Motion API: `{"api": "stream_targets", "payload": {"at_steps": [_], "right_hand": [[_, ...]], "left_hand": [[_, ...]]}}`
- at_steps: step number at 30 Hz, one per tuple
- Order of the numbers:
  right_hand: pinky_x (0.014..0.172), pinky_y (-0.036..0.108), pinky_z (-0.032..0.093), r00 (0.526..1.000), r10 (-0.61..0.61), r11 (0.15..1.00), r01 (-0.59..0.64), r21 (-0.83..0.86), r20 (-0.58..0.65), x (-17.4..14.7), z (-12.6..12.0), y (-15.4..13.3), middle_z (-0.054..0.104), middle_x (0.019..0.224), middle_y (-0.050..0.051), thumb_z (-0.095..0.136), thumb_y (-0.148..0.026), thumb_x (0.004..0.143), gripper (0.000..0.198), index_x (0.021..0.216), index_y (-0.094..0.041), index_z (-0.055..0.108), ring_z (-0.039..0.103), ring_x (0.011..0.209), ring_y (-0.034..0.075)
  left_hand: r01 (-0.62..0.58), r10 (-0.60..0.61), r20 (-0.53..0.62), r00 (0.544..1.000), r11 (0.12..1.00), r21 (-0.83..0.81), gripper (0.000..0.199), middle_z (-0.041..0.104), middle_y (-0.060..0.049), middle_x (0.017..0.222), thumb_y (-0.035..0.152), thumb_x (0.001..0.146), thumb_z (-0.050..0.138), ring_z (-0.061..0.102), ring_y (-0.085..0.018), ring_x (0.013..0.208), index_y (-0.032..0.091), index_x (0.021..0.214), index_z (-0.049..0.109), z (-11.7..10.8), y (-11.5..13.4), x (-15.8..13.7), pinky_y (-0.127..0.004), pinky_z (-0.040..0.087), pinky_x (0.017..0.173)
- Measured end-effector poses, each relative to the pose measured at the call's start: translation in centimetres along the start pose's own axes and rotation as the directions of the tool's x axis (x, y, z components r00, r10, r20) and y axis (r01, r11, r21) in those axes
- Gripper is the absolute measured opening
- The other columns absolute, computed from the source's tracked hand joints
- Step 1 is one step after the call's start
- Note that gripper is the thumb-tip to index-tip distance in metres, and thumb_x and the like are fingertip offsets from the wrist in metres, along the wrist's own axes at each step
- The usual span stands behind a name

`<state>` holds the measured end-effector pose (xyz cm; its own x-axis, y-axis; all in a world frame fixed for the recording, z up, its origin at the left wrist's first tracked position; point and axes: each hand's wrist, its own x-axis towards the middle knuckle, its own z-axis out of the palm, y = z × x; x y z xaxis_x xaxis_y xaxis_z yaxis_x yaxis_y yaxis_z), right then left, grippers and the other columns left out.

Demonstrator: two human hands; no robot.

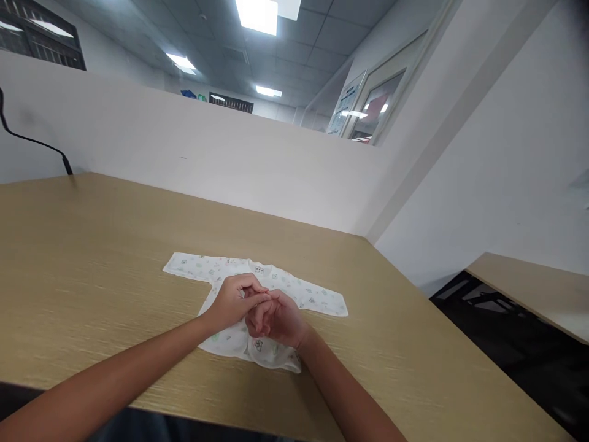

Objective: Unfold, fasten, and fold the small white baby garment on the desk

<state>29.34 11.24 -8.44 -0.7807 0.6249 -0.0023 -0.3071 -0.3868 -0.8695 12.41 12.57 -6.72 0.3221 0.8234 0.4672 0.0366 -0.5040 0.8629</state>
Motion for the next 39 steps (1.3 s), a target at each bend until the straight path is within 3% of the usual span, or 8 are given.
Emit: {"api": "stream_targets", "payload": {"at_steps": [6, 9, 12, 15, 29, 39], "right_hand": [[0.059, 0.03, 0.034, 1.0, 0.005, 1.0, -0.005, -0.002, -0.017, 0.0, -0.2, 0.0, 0.048, 0.051, 0.005, 0.035, -0.059, 0.09, 0.068, 0.067, -0.008, 0.073, 0.045, 0.057, 0.017], [0.058, 0.03, 0.033, 0.999, 0.022, 1.0, -0.021, 0.009, -0.026, 0.0, -0.2, 0.0, 0.049, 0.052, 0.005, 0.035, -0.059, 0.09, 0.067, 0.067, -0.009, 0.073, 0.044, 0.057, 0.016], [0.056, 0.029, 0.033, 0.999, 0.027, 1.0, -0.027, 0.014, -0.034, 0.1, -0.2, 0.0, 0.051, 0.054, 0.006, 0.036, -0.059, 0.091, 0.067, 0.067, -0.009, 0.073, 0.043, 0.056, 0.015], [0.056, 0.028, 0.032, 1.0, 0.016, 1.0, -0.016, 0.003, -0.013, 0.2, -0.2, 0.1, 0.053, 0.056, 0.007, 0.036, -0.06, 0.092, 0.067, 0.069, -0.009, 0.074, 0.043, 0.055, 0.015], [0.058, 0.03, 0.036, 0.999, 0.032, 0.999, -0.033, -0.029, -0.022, 0.3, -0.1, 0.2, 0.052, 0.055, 0.006, 0.034, -0.065, 0.089, 0.071, 0.07, -0.008, 0.071, 0.043, 0.054, 0.015], [0.061, 0.031, 0.038, 0.999, 0.037, 0.996, -0.039, -0.081, -0.035, 0.2, 0.0, -0.1, 0.049, 0.054, 0.004, 0.037, -0.068, 0.086, 0.069, 0.07, -0.011, 0.072, 0.046, 0.057, 0.017]], "left_hand": [[0.014, -0.014, -0.015, 1.0, 1.0, 0.001, 0.024, 0.068, -0.002, 0.077, 0.042, 0.081, 0.078, 0.058, -0.014, 0.071, 0.019, 0.076, 0.073, 0.0, -0.1, 0.1, -0.026, 0.046, 0.067], [0.008, -0.008, 0.011, 1.0, 1.0, 0.013, 0.024, 0.067, -0.002, 0.087, 0.041, 0.082, 0.077, 0.055, -0.012, 0.068, 0.023, 0.099, 0.077, -0.2, 0.0, 0.2, -0.026, 0.047, 0.067], [-0.022, 0.022, 0.079, 0.997, 1.0, 0.002, 0.027, 0.067, -0.004, 0.1, 0.039, 0.087, 0.072, 0.061, -0.014, 0.081, 0.027, 0.111, 0.077, -0.3, 0.1, 0.3, -0.028, 0.051, 0.076], [-0.046, 0.046, 0.109, 0.993, 0.999, 0.002, 0.02, 0.067, -0.006, 0.1, 0.038, 0.091, 0.069, 0.063, -0.018, 0.096, 0.026, 0.103, 0.079, -0.3, 0.3, 0.3, -0.032, 0.051, 0.087], [-0.038, 0.038, 0.002, 0.999, 0.999, 0.015, 0.025, 0.06, 0.0, 0.078, 0.039, 0.085, 0.074, 0.059, -0.014, 0.075, 0.018, 0.072, 0.067, -0.1, 0.7, 0.0, -0.027, 0.047, 0.072], [-0.038, 0.038, -0.018, 0.999, 0.999, 0.014, 0.027, 0.059, 0.0, 0.075, 0.037, 0.084, 0.075, 0.057, -0.014, 0.073, 0.018, 0.068, 0.063, -0.2, 0.9, 0.0, -0.027, 0.045, 0.069]]}}
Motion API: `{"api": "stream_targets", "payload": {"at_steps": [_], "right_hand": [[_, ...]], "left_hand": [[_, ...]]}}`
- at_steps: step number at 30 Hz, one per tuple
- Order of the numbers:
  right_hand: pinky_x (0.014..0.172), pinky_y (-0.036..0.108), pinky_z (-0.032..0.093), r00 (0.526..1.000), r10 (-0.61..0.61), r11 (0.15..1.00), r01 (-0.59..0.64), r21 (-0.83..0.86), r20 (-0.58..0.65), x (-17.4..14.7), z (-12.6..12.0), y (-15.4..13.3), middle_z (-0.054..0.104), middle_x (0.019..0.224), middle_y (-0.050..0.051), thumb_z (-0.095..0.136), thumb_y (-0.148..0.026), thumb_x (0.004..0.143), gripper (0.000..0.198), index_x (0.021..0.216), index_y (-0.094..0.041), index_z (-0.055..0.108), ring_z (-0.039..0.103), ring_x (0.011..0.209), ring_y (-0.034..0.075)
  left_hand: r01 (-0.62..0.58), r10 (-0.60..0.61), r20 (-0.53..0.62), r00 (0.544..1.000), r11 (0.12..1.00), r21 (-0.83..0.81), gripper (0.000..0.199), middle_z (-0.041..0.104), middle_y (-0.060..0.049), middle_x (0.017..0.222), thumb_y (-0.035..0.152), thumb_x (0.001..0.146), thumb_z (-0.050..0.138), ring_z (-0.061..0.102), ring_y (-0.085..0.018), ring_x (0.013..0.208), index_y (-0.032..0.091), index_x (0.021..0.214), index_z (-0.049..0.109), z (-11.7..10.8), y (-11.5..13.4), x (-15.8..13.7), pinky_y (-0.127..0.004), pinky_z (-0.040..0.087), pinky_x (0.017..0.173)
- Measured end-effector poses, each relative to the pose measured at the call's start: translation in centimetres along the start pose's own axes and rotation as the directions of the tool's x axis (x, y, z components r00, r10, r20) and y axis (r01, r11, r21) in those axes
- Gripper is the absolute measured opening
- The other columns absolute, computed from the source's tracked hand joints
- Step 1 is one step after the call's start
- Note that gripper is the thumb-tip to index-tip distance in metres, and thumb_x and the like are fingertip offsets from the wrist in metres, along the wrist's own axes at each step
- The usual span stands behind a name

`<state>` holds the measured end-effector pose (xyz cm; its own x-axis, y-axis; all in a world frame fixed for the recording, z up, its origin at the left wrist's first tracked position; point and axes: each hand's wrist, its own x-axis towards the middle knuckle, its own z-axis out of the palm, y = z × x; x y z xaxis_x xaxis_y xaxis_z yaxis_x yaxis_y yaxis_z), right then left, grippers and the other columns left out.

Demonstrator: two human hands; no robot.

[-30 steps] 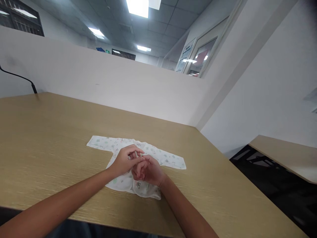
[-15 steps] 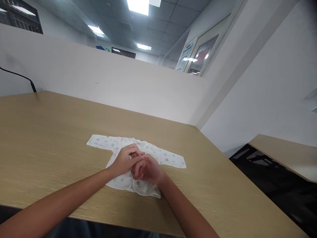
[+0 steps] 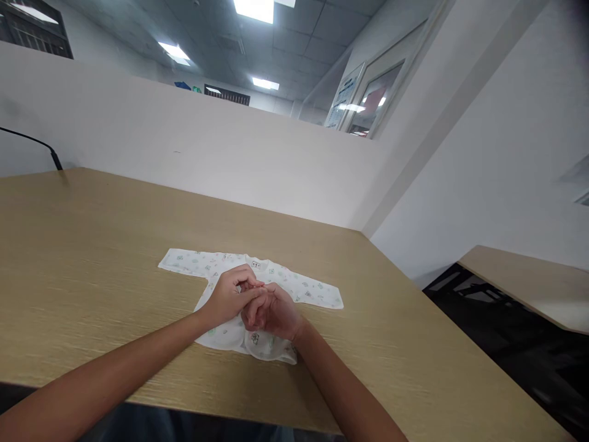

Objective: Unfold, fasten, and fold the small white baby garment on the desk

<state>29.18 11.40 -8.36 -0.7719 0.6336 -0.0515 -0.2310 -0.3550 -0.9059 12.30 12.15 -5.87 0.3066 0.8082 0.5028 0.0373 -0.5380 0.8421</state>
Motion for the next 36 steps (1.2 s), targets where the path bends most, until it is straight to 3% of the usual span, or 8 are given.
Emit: {"api": "stream_targets", "payload": {"at_steps": [8, 11, 15, 18, 25, 36], "right_hand": [[0.06, 0.032, 0.036, 1.0, -0.015, 0.999, 0.015, -0.029, 0.013, -0.03, 0.31, -0.33, 0.054, 0.058, 0.008, 0.031, -0.071, 0.088, 0.074, 0.071, -0.011, 0.072, 0.044, 0.057, 0.017], [0.06, 0.032, 0.036, 1.0, 0.005, 1.0, -0.005, -0.021, -0.006, -0.11, 0.3, -0.4, 0.055, 0.059, 0.007, 0.032, -0.072, 0.087, 0.074, 0.071, -0.013, 0.072, 0.043, 0.057, 0.016], [0.059, 0.031, 0.037, 0.999, 0.021, 1.0, -0.022, -0.016, -0.039, -0.03, -0.01, -0.18, 0.059, 0.061, 0.01, 0.031, -0.069, 0.088, 0.073, 0.071, -0.012, 0.073, 0.046, 0.058, 0.017], [0.058, 0.03, 0.037, 0.999, 0.011, 1.0, -0.011, -0.009, -0.039, 0.1, -0.29, 0.11, 0.062, 0.063, 0.013, 0.029, -0.067, 0.089, 0.075, 0.071, -0.009, 0.072, 0.048, 0.059, 0.017], [0.06, 0.031, 0.038, 1.0, 0.021, 1.0, -0.021, 0.001, -0.016, 0.07, -0.42, 0.24, 0.06, 0.063, 0.011, 0.032, -0.07, 0.089, 0.073, 0.072, -0.01, 0.072, 0.049, 0.059, 0.017], [0.059, 0.029, 0.039, 1.0, 0.001, 0.998, -0.002, 0.065, 0.02, 0.0, -0.34, 0.17, 0.06, 0.062, 0.011, 0.036, -0.063, 0.088, 0.071, 0.073, -0.006, 0.074, 0.049, 0.058, 0.016]], "left_hand": [[0.015, -0.015, -0.036, 0.999, 1.0, 0.0, 0.024, 0.062, -0.002, 0.078, 0.039, 0.083, 0.076, 0.058, -0.015, 0.073, 0.019, 0.071, 0.069, 0.04, -0.1, -0.17, -0.027, 0.045, 0.066], [0.018, -0.018, -0.018, 1.0, 1.0, 0.016, 0.019, 0.063, -0.002, 0.081, 0.039, 0.083, 0.076, 0.056, -0.014, 0.072, 0.021, 0.088, 0.076, -0.06, -0.2, -0.09, -0.026, 0.045, 0.066], [0.001, -0.002, 0.058, 0.998, 1.0, 0.012, 0.026, 0.065, -0.004, 0.095, 0.039, 0.089, 0.071, 0.059, -0.015, 0.08, 0.027, 0.11, 0.077, -0.09, -0.38, -0.04, -0.028, 0.048, 0.074], [-0.002, 0.001, 0.08, 0.997, 1.0, 0.017, 0.021, 0.068, -0.005, 0.096, 0.04, 0.09, 0.069, 0.062, -0.018, 0.089, 0.026, 0.101, 0.079, -0.05, -0.47, -0.04, -0.03, 0.049, 0.081], [0.008, -0.008, 0.061, 0.998, 1.0, 0.007, 0.019, 0.067, -0.002, 0.083, 0.039, 0.086, 0.074, 0.061, -0.016, 0.08, 0.021, 0.079, 0.074, -0.15, -0.39, 0.14, -0.029, 0.047, 0.074], [0.036, -0.035, 0.035, 0.999, 0.999, -0.01, 0.026, 0.061, 0.0, 0.077, 0.038, 0.083, 0.076, 0.055, -0.013, 0.072, 0.018, 0.071, 0.065, -0.14, -0.58, 0.15, -0.025, 0.041, 0.066]]}}
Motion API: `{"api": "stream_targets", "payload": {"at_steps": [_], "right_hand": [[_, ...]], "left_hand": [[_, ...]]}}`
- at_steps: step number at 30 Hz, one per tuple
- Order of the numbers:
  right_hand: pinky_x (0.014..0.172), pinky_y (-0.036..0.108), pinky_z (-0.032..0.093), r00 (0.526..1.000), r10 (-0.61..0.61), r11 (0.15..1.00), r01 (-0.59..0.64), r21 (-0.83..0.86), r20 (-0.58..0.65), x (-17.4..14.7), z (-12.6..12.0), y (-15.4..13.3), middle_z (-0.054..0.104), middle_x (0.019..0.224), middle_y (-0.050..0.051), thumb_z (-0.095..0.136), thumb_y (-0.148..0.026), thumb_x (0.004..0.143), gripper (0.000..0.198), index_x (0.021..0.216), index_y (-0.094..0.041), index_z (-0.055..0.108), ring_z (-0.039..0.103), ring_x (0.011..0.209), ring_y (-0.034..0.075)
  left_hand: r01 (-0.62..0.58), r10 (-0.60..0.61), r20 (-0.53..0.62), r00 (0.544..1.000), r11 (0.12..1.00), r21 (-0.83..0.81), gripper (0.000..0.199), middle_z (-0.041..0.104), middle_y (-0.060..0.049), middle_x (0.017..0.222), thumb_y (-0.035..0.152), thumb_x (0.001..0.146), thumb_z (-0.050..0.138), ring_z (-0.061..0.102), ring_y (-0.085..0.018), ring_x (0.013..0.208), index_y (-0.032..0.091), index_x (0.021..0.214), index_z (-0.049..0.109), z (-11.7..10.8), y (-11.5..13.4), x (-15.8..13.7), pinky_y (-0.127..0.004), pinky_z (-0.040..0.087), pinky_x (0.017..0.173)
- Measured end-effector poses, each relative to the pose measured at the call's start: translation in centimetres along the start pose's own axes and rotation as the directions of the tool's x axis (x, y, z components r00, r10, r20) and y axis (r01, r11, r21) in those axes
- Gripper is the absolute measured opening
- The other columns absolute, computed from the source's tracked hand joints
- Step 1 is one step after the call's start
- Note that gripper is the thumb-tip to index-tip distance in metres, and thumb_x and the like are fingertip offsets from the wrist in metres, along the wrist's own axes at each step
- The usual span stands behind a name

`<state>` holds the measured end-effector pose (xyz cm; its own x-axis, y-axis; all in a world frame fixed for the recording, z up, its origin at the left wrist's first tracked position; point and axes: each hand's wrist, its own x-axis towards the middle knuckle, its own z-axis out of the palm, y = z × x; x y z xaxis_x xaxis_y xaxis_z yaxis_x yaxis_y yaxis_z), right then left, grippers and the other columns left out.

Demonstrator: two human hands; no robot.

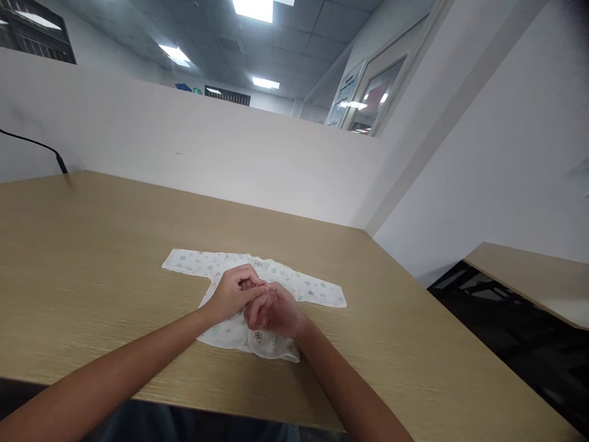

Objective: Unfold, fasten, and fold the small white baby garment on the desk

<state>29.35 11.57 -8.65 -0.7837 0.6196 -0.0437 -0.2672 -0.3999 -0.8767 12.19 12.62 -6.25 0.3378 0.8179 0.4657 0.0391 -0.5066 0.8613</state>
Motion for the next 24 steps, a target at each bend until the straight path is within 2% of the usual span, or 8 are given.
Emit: {"api": "stream_targets", "payload": {"at_steps": [6, 12, 16, 19, 24], "right_hand": [[0.059, 0.029, 0.039, 1.0, 0.009, 1.0, -0.009, 0.016, -0.02, -0.02, 0.23, -0.18, 0.054, 0.058, 0.006, 0.04, -0.067, 0.088, 0.071, 0.073, -0.007, 0.075, 0.048, 0.055, 0.015], [0.056, 0.028, 0.036, 0.996, -0.019, 1.0, 0.019, 0.002, -0.091, 0.21, 0.13, -0.08, 0.053, 0.055, 0.005, 0.041, -0.065, 0.09, 0.069, 0.069, -0.008, 0.074, 0.045, 0.051, 0.013], [0.057, 0.028, 0.036, 0.991, 0.012, 1.0, -0.014, -0.02, -0.13, 0.2, 0.04, -0.11, 0.055, 0.058, 0.005, 0.045, -0.071, 0.087, 0.069, 0.068, -0.011, 0.073, 0.044, 0.052, 0.012], [0.057, 0.028, 0.036, 0.99, 0.021, 0.998, -0.029, -0.05, -0.142, 0.05, -0.08, -0.18, 0.057, 0.06, 0.006, 0.047, -0.071, 0.086, 0.068, 0.068, -0.012, 0.073, 0.045, 0.052, 0.012], [0.057, 0.028, 0.036, 0.987, 0.005, 0.998, -0.015, -0.061, -0.161, -0.15, 0.01, -0.31, 0.056, 0.059, 0.007, 0.047, -0.064, 0.087, 0.062, 0.069, -0.011, 0.074, 0.047, 0.053, 0.013]], "left_hand": [[0.014, -0.014, -0.034, 0.999, 1.0, 0.015, 0.025, 0.061, 0.0, 0.076, 0.039, 0.081, 0.077, 0.051, -0.011, 0.067, 0.017, 0.073, 0.068, -0.07, -0.18, 0.13, -0.024, 0.039, 0.062], [0.04, -0.04, -0.004, 0.999, 0.999, -0.003, 0.024, 0.05, 0.005, 0.066, 0.041, 0.082, 0.077, 0.042, -0.01, 0.059, 0.02, 0.09, 0.071, -0.45, -0.46, 0.33, -0.022, 0.034, 0.055], [-0.023, 0.02, 0.074, 0.997, 0.999, 0.047, 0.022, 0.063, -0.001, 0.087, 0.037, 0.089, 0.068, 0.054, -0.013, 0.075, 0.024, 0.106, 0.074, -0.67, -0.01, 0.37, -0.025, 0.043, 0.069], [-0.057, 0.048, 0.122, 0.991, 0.996, 0.072, 0.021, 0.067, -0.003, 0.097, 0.034, 0.093, 0.063, 0.059, -0.016, 0.087, 0.026, 0.108, 0.076, -0.73, 0.14, 0.34, -0.027, 0.045, 0.077], [-0.035, 0.029, 0.089, 0.996, 0.997, 0.07, 0.018, 0.064, -0.001, 0.089, 0.036, 0.09, 0.068, 0.054, -0.013, 0.074, 0.025, 0.101, 0.076, -0.78, -0.07, 0.4, -0.025, 0.042, 0.067]]}}
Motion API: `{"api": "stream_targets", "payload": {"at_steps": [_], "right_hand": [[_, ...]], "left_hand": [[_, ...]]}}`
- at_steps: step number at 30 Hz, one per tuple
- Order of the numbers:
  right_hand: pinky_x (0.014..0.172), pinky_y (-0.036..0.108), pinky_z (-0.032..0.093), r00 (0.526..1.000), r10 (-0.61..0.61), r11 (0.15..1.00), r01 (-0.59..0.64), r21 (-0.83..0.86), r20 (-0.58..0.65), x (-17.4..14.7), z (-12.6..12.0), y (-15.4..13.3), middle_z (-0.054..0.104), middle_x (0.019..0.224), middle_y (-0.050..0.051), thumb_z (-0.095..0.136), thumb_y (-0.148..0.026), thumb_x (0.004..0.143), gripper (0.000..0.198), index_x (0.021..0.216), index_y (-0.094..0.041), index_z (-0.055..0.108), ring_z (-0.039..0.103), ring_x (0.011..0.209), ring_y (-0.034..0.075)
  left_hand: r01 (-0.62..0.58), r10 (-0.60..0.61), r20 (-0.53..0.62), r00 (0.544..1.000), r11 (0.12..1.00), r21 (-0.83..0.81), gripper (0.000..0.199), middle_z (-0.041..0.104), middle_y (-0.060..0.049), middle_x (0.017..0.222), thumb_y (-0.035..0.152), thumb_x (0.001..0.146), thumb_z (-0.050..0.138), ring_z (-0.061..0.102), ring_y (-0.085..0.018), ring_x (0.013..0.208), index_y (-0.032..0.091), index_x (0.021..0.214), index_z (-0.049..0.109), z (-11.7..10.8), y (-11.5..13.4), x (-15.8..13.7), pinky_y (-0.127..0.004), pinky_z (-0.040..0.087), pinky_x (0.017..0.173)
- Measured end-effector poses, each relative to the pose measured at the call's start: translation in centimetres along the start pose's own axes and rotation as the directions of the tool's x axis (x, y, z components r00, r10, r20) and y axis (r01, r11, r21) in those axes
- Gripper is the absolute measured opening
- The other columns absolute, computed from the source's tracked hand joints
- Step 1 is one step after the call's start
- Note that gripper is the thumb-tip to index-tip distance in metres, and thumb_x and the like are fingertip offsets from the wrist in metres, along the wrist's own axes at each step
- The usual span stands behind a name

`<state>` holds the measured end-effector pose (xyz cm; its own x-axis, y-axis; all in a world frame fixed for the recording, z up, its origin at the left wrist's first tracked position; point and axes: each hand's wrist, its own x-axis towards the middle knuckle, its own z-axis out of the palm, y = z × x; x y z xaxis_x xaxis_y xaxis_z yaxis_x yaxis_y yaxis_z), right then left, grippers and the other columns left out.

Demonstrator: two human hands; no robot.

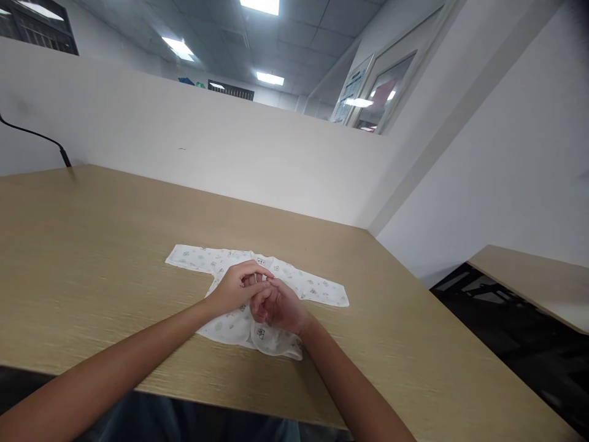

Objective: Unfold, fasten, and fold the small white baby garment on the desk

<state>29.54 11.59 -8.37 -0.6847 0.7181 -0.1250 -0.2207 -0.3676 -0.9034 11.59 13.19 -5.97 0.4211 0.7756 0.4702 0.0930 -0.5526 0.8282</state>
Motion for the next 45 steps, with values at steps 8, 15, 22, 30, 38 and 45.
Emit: {"api": "stream_targets", "payload": {"at_steps": [8, 15, 22, 30, 38, 45], "right_hand": [[0.058, 0.029, 0.038, 0.999, -0.018, 1.0, 0.017, -0.015, -0.032, -0.13, 0.26, -0.15, 0.059, 0.06, 0.008, 0.044, -0.061, 0.089, 0.061, 0.069, -0.012, 0.074, 0.049, 0.055, 0.014], [0.058, 0.029, 0.038, 0.999, -0.03, 1.0, 0.03, -0.005, -0.035, -0.2, 0.17, -0.1, 0.061, 0.066, 0.008, 0.045, -0.063, 0.089, 0.062, 0.069, -0.012, 0.075, 0.047, 0.056, 0.013], [0.058, 0.029, 0.037, 0.999, -0.022, 0.999, 0.021, -0.028, -0.028, -0.17, 0.09, -0.05, 0.056, 0.059, 0.007, 0.044, -0.065, 0.089, 0.064, 0.069, -0.013, 0.075, 0.046, 0.055, 0.014], [0.059, 0.03, 0.038, 0.998, -0.038, 0.998, 0.035, -0.054, -0.049, -0.51, 0.97, -0.58, 0.06, 0.067, 0.008, 0.042, -0.062, 0.09, 0.062, 0.067, -0.014, 0.074, 0.042, 0.055, 0.013], [0.059, 0.03, 0.036, 0.999, -0.024, 0.997, 0.022, -0.07, -0.032, -0.49, 0.73, -0.6, 0.059, 0.061, 0.008, 0.042, -0.063, 0.09, 0.064, 0.069, -0.014, 0.076, 0.045, 0.055, 0.015], [0.059, 0.029, 0.038, 0.998, -0.011, 0.998, 0.006, -0.07, -0.069, -0.38, 0.88, -0.49, 0.06, 0.063, 0.007, 0.045, -0.066, 0.087, 0.061, 0.067, -0.015, 0.071, 0.045, 0.055, 0.013]], "left_hand": [[0.007, -0.008, -0.054, 0.999, 1.0, -0.019, 0.018, 0.057, 0.002, 0.077, 0.039, 0.086, 0.072, 0.048, -0.011, 0.066, 0.023, 0.094, 0.075, 0.15, 0.49, -0.06, -0.024, 0.04, 0.062], [0.023, -0.027, -0.067, 0.997, 0.998, -0.066, 0.021, 0.051, 0.005, 0.067, 0.04, 0.085, 0.074, 0.044, -0.01, 0.06, 0.021, 0.093, 0.071, 0.18, 0.14, -0.15, -0.023, 0.036, 0.056], [-0.014, 0.013, -0.06, 0.998, 1.0, -0.023, 0.019, 0.056, 0.002, 0.076, 0.039, 0.087, 0.071, 0.047, -0.01, 0.065, 0.022, 0.095, 0.074, 0.17, 0.25, -0.11, -0.024, 0.039, 0.06], [0.062, -0.067, -0.052, 0.996, 0.995, -0.08, 0.026, 0.048, 0.006, 0.065, 0.045, 0.085, 0.073, 0.042, -0.009, 0.057, 0.021, 0.094, 0.068, 0.15, 0.36, -0.21, -0.023, 0.035, 0.054], [0.005, -0.007, -0.049, 0.999, 0.999, -0.036, 0.024, 0.053, 0.003, 0.07, 0.043, 0.087, 0.07, 0.044, -0.01, 0.061, 0.021, 0.094, 0.071, 0.1, 0.42, -0.21, -0.024, 0.037, 0.057], [-0.023, 0.023, -0.006, 1.0, 1.0, 0.009, 0.025, 0.059, 0.0, 0.079, 0.044, 0.089, 0.066, 0.049, -0.011, 0.066, 0.022, 0.101, 0.073, -0.16, 0.41, -0.07, -0.024, 0.04, 0.06]]}}
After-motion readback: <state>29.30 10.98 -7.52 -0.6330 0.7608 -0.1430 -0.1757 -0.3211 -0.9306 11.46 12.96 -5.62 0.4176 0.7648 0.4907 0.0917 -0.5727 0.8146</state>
